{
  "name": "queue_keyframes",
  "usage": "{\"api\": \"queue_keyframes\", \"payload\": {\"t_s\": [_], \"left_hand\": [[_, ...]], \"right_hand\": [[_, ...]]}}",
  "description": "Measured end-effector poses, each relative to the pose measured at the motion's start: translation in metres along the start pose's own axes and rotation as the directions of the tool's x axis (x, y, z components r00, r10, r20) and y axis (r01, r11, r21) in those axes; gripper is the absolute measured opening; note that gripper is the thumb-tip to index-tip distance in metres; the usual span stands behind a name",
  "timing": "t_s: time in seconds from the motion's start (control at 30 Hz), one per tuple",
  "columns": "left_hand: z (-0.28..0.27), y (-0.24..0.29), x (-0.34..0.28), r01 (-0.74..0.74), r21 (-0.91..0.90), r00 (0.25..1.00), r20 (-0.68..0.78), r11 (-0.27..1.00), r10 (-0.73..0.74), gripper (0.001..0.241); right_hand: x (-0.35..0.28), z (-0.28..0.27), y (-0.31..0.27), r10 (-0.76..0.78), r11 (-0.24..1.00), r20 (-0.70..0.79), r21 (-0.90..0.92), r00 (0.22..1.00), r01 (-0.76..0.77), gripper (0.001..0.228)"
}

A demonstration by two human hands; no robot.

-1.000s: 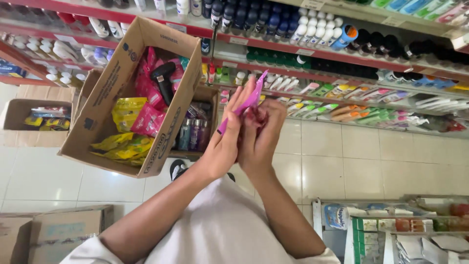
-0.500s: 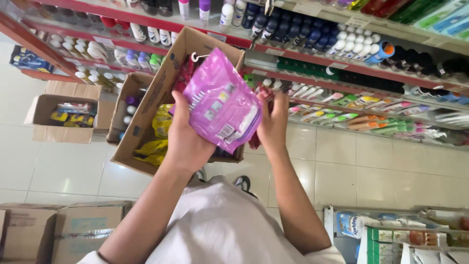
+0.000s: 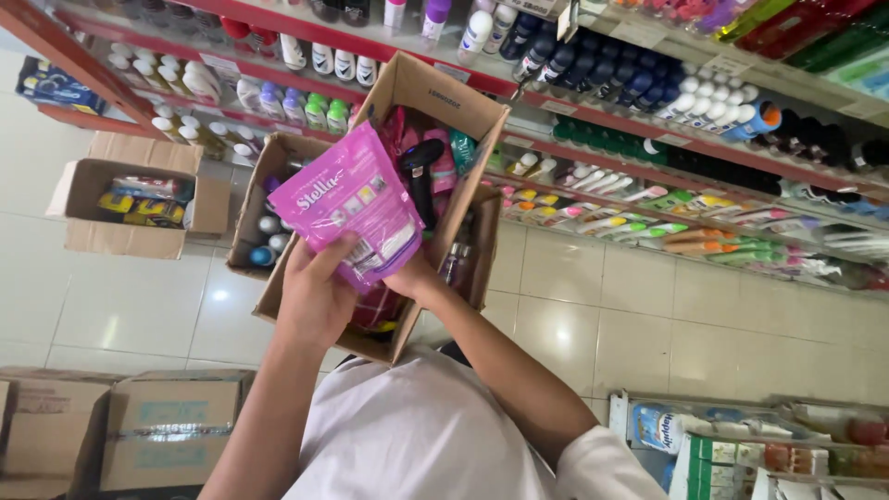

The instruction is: Scan and restock air freshener products onto a display rack in a grocery store.

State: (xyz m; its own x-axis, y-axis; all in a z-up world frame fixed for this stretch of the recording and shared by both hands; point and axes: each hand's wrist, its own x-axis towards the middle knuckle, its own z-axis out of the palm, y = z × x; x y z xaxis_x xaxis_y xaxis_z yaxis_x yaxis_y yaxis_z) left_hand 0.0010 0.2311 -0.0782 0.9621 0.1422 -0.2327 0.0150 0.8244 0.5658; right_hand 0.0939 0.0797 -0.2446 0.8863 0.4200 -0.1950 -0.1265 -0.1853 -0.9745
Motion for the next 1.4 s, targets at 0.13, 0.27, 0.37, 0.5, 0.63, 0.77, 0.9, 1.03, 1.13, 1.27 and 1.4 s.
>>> {"api": "queue_keyframes", "payload": {"t_s": [0.13, 0.27, 0.37, 0.5, 0.63, 0.77, 0.9, 1.03, 1.13, 1.27, 1.4], "left_hand": [[-0.006, 0.007, -0.013, 0.062, -0.017, 0.97, -0.234, 0.998, -0.065, 0.027], [-0.049, -0.005, -0.03, 0.219, 0.123, 0.935, -0.309, 0.968, -0.173, 0.036], [-0.074, -0.013, -0.043, 0.029, 0.83, 0.993, -0.089, 0.557, 0.08, 0.038], [-0.052, 0.003, -0.055, -0.069, 0.995, 0.964, 0.048, 0.071, 0.263, 0.032], [-0.038, 0.014, -0.052, -0.024, 0.981, 0.95, -0.038, 0.191, 0.311, 0.066], [-0.032, 0.017, -0.044, -0.209, 0.958, 0.926, 0.129, 0.197, 0.354, 0.061], [-0.031, 0.012, -0.036, -0.277, 0.941, 0.956, 0.249, 0.193, 0.158, 0.048], [-0.021, 0.006, -0.021, -0.338, 0.92, 0.936, 0.306, 0.2, 0.173, 0.072], [-0.021, -0.003, -0.014, -0.43, 0.873, 0.893, 0.373, 0.232, 0.251, 0.078], [-0.016, -0.008, -0.006, -0.295, 0.943, 0.936, 0.254, 0.154, 0.243, 0.084], [-0.016, -0.012, -0.004, -0.39, 0.915, 0.898, 0.353, 0.102, 0.262, 0.083]], "right_hand": [[0.042, -0.006, 0.051, -0.002, 0.633, 0.301, 0.738, 0.954, -0.231, 0.042], [0.117, -0.063, 0.104, 0.165, 0.98, -0.061, -0.107, 0.984, -0.17, 0.045], [0.199, -0.054, 0.129, 0.021, 0.708, -0.29, -0.671, 0.957, -0.22, 0.057], [0.181, -0.045, 0.084, 0.247, 0.646, -0.465, -0.575, 0.85, -0.502, 0.095], [0.18, -0.048, 0.069, 0.175, 0.861, -0.4, -0.381, 0.9, -0.337, 0.071], [0.161, -0.068, 0.039, 0.097, 0.958, -0.405, -0.209, 0.909, -0.195, 0.064], [0.061, -0.072, -0.046, 0.315, 0.921, -0.223, 0.305, 0.922, -0.241, 0.05], [-0.06, -0.062, -0.132, 0.085, 0.857, 0.021, 0.508, 0.996, -0.084, 0.039], [-0.121, -0.065, -0.126, 0.055, 0.915, 0.071, 0.396, 0.996, -0.079, 0.031], [-0.174, -0.062, -0.142, 0.09, 0.973, 0.101, 0.204, 0.991, -0.109, 0.028], [-0.201, -0.061, -0.145, 0.108, 0.987, 0.132, 0.104, 0.985, -0.122, 0.025]]}}
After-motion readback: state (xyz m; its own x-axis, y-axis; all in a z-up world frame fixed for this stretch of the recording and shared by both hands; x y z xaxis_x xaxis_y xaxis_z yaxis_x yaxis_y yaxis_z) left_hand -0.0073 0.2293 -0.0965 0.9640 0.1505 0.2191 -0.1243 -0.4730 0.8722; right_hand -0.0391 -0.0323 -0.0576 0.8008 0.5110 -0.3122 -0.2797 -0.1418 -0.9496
